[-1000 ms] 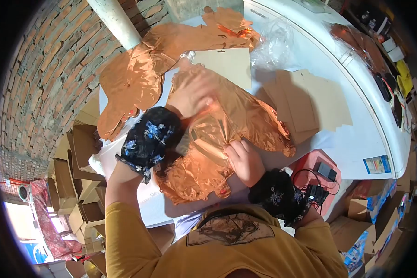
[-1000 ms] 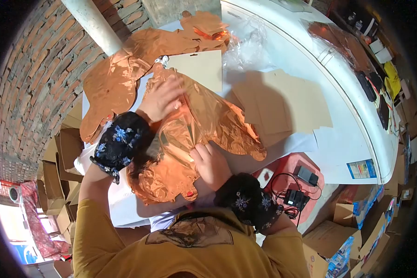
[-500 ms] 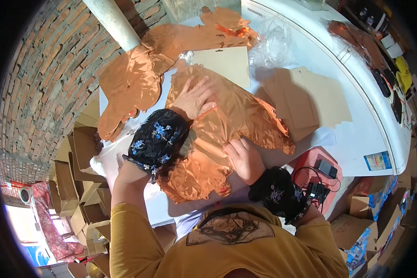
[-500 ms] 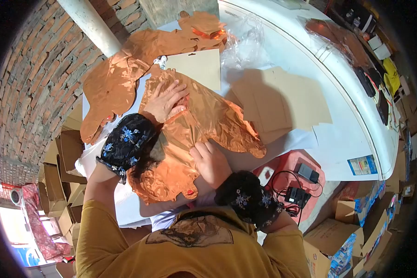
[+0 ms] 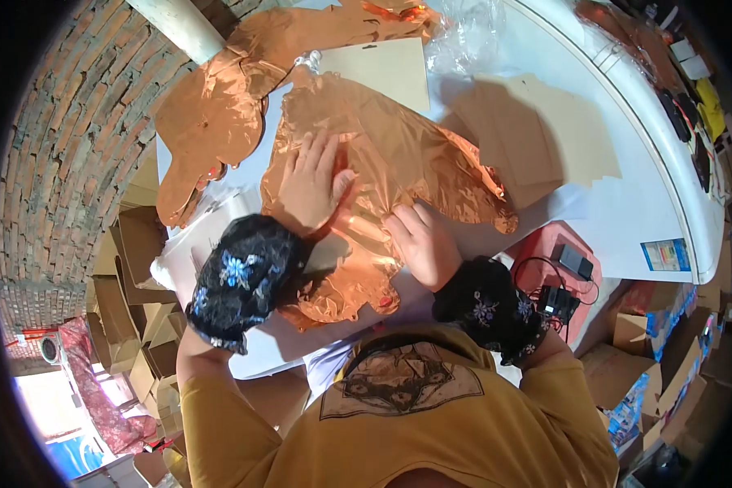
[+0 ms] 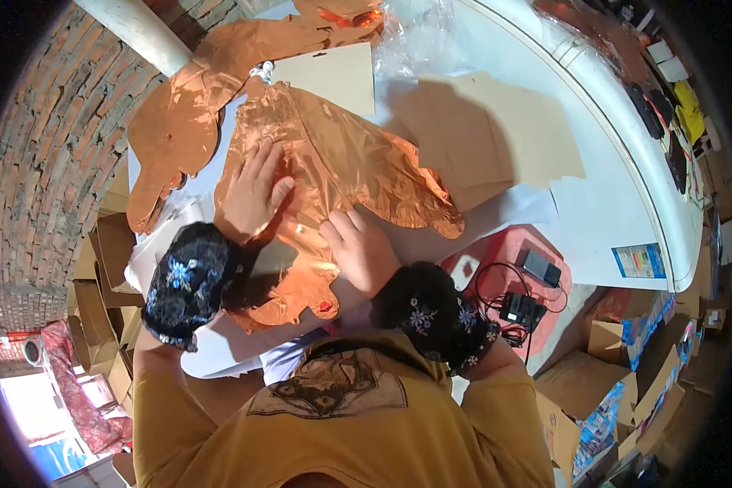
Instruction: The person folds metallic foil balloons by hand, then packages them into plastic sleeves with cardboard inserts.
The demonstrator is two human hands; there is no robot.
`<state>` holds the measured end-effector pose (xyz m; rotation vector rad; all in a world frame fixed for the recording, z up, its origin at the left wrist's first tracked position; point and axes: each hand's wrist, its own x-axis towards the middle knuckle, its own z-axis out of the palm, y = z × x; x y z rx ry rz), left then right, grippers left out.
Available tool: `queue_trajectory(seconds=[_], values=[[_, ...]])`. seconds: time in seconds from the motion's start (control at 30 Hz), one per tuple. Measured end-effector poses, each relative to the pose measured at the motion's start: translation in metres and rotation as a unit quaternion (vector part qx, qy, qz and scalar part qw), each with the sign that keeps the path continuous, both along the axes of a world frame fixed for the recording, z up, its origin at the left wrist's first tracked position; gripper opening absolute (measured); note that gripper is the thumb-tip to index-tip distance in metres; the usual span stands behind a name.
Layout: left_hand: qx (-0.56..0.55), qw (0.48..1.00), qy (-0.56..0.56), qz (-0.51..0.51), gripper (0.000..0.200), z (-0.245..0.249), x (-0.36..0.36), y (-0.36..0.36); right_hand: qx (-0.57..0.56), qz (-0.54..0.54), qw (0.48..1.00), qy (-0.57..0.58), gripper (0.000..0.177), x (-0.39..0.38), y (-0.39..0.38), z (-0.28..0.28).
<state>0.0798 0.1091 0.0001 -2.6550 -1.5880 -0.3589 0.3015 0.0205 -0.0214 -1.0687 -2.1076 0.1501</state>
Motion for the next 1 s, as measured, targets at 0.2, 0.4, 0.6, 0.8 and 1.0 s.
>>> queue_trajectory(seconds=[0.2,0.4,0.6,0.8,1.0], values=[[0.018,1.0,0.013,-0.015,0.074,-0.019,0.012,-0.033,-0.015,-0.003,1.0,-0.017,0.02,0.001,-0.002,0.0],[0.011,1.0,-0.003,-0.014,0.075,-0.022,0.014,-0.038,-0.023,0.011,1.0,0.001,0.024,0.002,-0.005,0.004],[0.029,0.999,-0.017,-0.018,0.072,-0.029,0.012,-0.035,-0.015,-0.074,0.989,0.129,0.018,0.034,-0.001,0.021],[0.003,1.0,-0.021,-0.012,0.07,-0.024,0.012,-0.037,-0.13,-0.078,0.977,0.152,0.012,0.06,-0.005,0.013],[-0.017,1.0,-0.005,-0.007,0.071,-0.019,0.012,-0.037,-0.24,-0.053,0.948,0.203,0.018,0.046,-0.012,-0.001]])
